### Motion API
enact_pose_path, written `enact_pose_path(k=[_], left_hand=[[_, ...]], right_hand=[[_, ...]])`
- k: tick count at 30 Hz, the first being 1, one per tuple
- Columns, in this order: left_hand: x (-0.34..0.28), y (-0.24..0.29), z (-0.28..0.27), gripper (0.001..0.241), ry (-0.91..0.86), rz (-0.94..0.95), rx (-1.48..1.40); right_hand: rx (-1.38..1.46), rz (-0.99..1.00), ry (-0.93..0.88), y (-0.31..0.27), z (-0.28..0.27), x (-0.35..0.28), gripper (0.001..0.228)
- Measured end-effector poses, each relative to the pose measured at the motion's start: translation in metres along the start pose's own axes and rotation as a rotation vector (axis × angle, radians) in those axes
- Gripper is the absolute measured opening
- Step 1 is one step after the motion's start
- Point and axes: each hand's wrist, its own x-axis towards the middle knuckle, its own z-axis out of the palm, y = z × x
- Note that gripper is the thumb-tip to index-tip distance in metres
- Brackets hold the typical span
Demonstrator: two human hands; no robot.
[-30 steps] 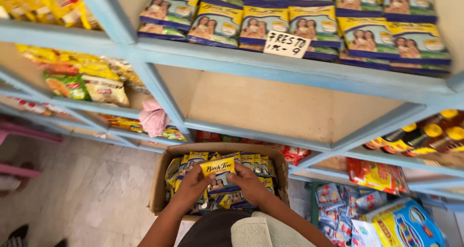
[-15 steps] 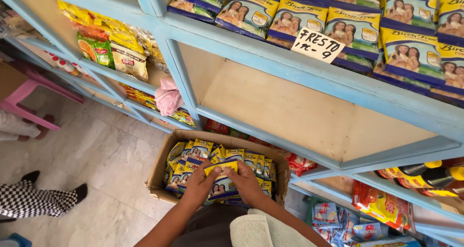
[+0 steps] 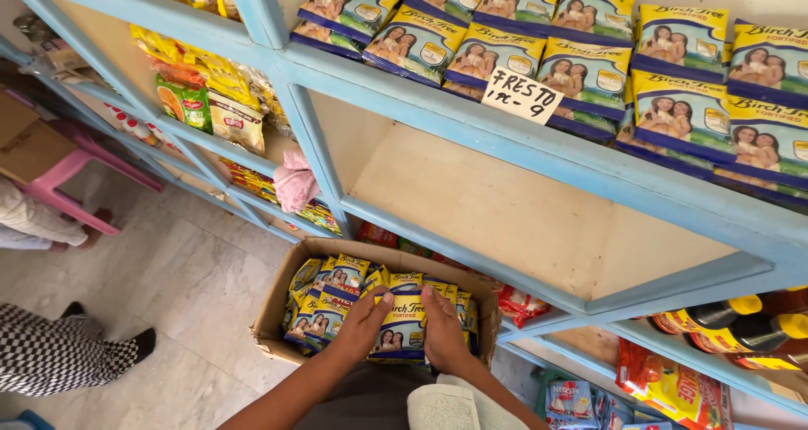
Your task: Stocking grocery store shelves with milk powder sachets from a cardboard box.
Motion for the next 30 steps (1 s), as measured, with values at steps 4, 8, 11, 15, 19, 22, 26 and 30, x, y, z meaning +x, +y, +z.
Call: enact_pose_path(k=[4, 8, 11, 15, 19, 22, 26, 30], left_hand=[[-0.001, -0.005, -0.001, 0.038, 0.01, -0.017, -0.025], [0.003, -0.009, -0.003, 0.033, -0.02, 0.027, 0.041], [0.005, -0.009, -0.003, 0.029, -0.007, 0.184, 0.089], [0.014, -0.036, -0.008, 0.029, 0.007, 0.169, 0.066], [0.02, -0.065, -0.019, 0.036, 0.032, 0.113, -0.021], [0.028, -0.085, -0.033, 0.043, 0.163, 0.005, -0.094], [0.035, -0.092, -0.053, 0.048, 0.203, -0.148, -0.318], [0.041, -0.101, -0.066, 0.046, 0.134, 0.08, -0.188]], right_hand=[[-0.002, -0.025, -0.028, 0.004, 0.005, -0.009, 0.04], [-0.005, -0.1, 0.033, 0.014, -0.002, -0.008, 0.039], [-0.02, -0.128, 0.087, 0.022, -0.01, -0.003, 0.038], [-0.103, -0.183, 0.155, 0.041, -0.023, 0.007, 0.04], [-0.206, -0.172, 0.193, 0.068, -0.05, 0.033, 0.044], [-0.222, -0.038, 0.121, 0.068, -0.048, 0.037, 0.039], [-0.524, 0.015, -0.331, 0.057, -0.041, 0.039, 0.042], [-0.563, -0.007, -0.514, 0.04, -0.039, 0.058, 0.041]])
